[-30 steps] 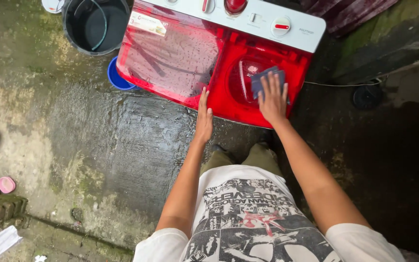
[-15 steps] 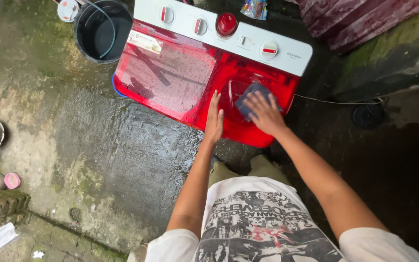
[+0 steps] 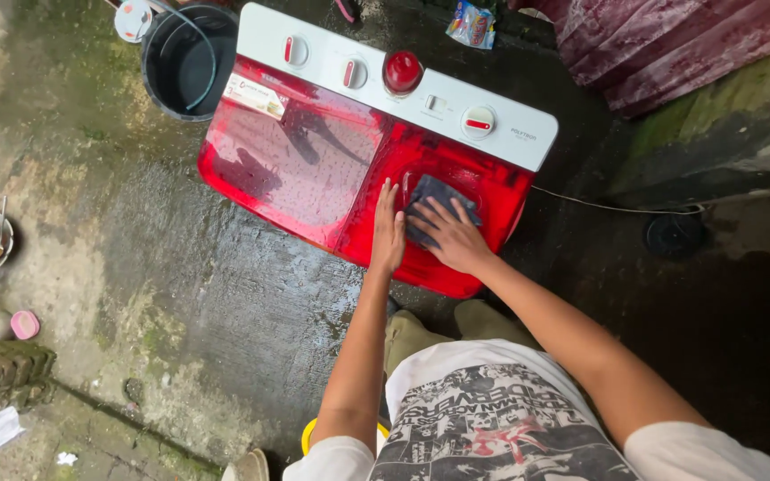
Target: The recorder is cleaning a twin-tub washing machine using a cloth.
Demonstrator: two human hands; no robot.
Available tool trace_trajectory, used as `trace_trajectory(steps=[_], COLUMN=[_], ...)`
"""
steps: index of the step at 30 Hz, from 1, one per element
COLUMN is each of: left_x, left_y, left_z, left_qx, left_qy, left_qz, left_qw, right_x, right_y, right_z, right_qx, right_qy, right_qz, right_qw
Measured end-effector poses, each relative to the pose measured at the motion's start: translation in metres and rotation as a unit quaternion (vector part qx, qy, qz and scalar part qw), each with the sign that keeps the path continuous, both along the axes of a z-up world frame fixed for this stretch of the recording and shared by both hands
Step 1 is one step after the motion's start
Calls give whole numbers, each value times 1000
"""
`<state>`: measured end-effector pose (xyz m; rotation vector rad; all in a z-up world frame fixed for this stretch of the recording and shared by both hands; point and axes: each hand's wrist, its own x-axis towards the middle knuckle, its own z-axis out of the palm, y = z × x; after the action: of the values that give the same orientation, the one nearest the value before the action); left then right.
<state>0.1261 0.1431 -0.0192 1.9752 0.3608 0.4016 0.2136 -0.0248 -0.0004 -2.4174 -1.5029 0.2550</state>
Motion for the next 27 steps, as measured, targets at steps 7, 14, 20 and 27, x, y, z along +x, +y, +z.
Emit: trace_trajectory(steps=[7,14,20,27], left_x=[67,114,112,111], left_y=[37,54,55,54], left_z=[-34,-47,-37,-36], left_qx=[91,89,92,107], left_qy=[61,33,12,-1], left_qz=[-41,-35,-23,-23], left_qw=[993,995,995,994], right_x=[37,101,121,108], right_y=[5,73,103,90], right_z=[-16,-9,-8,-15], right_qx=[6,10,26,11], right_qy=[-20,-35,-50,-11], right_qz=[-105,-173,-185,-164], right_qw=[994,984,981,986])
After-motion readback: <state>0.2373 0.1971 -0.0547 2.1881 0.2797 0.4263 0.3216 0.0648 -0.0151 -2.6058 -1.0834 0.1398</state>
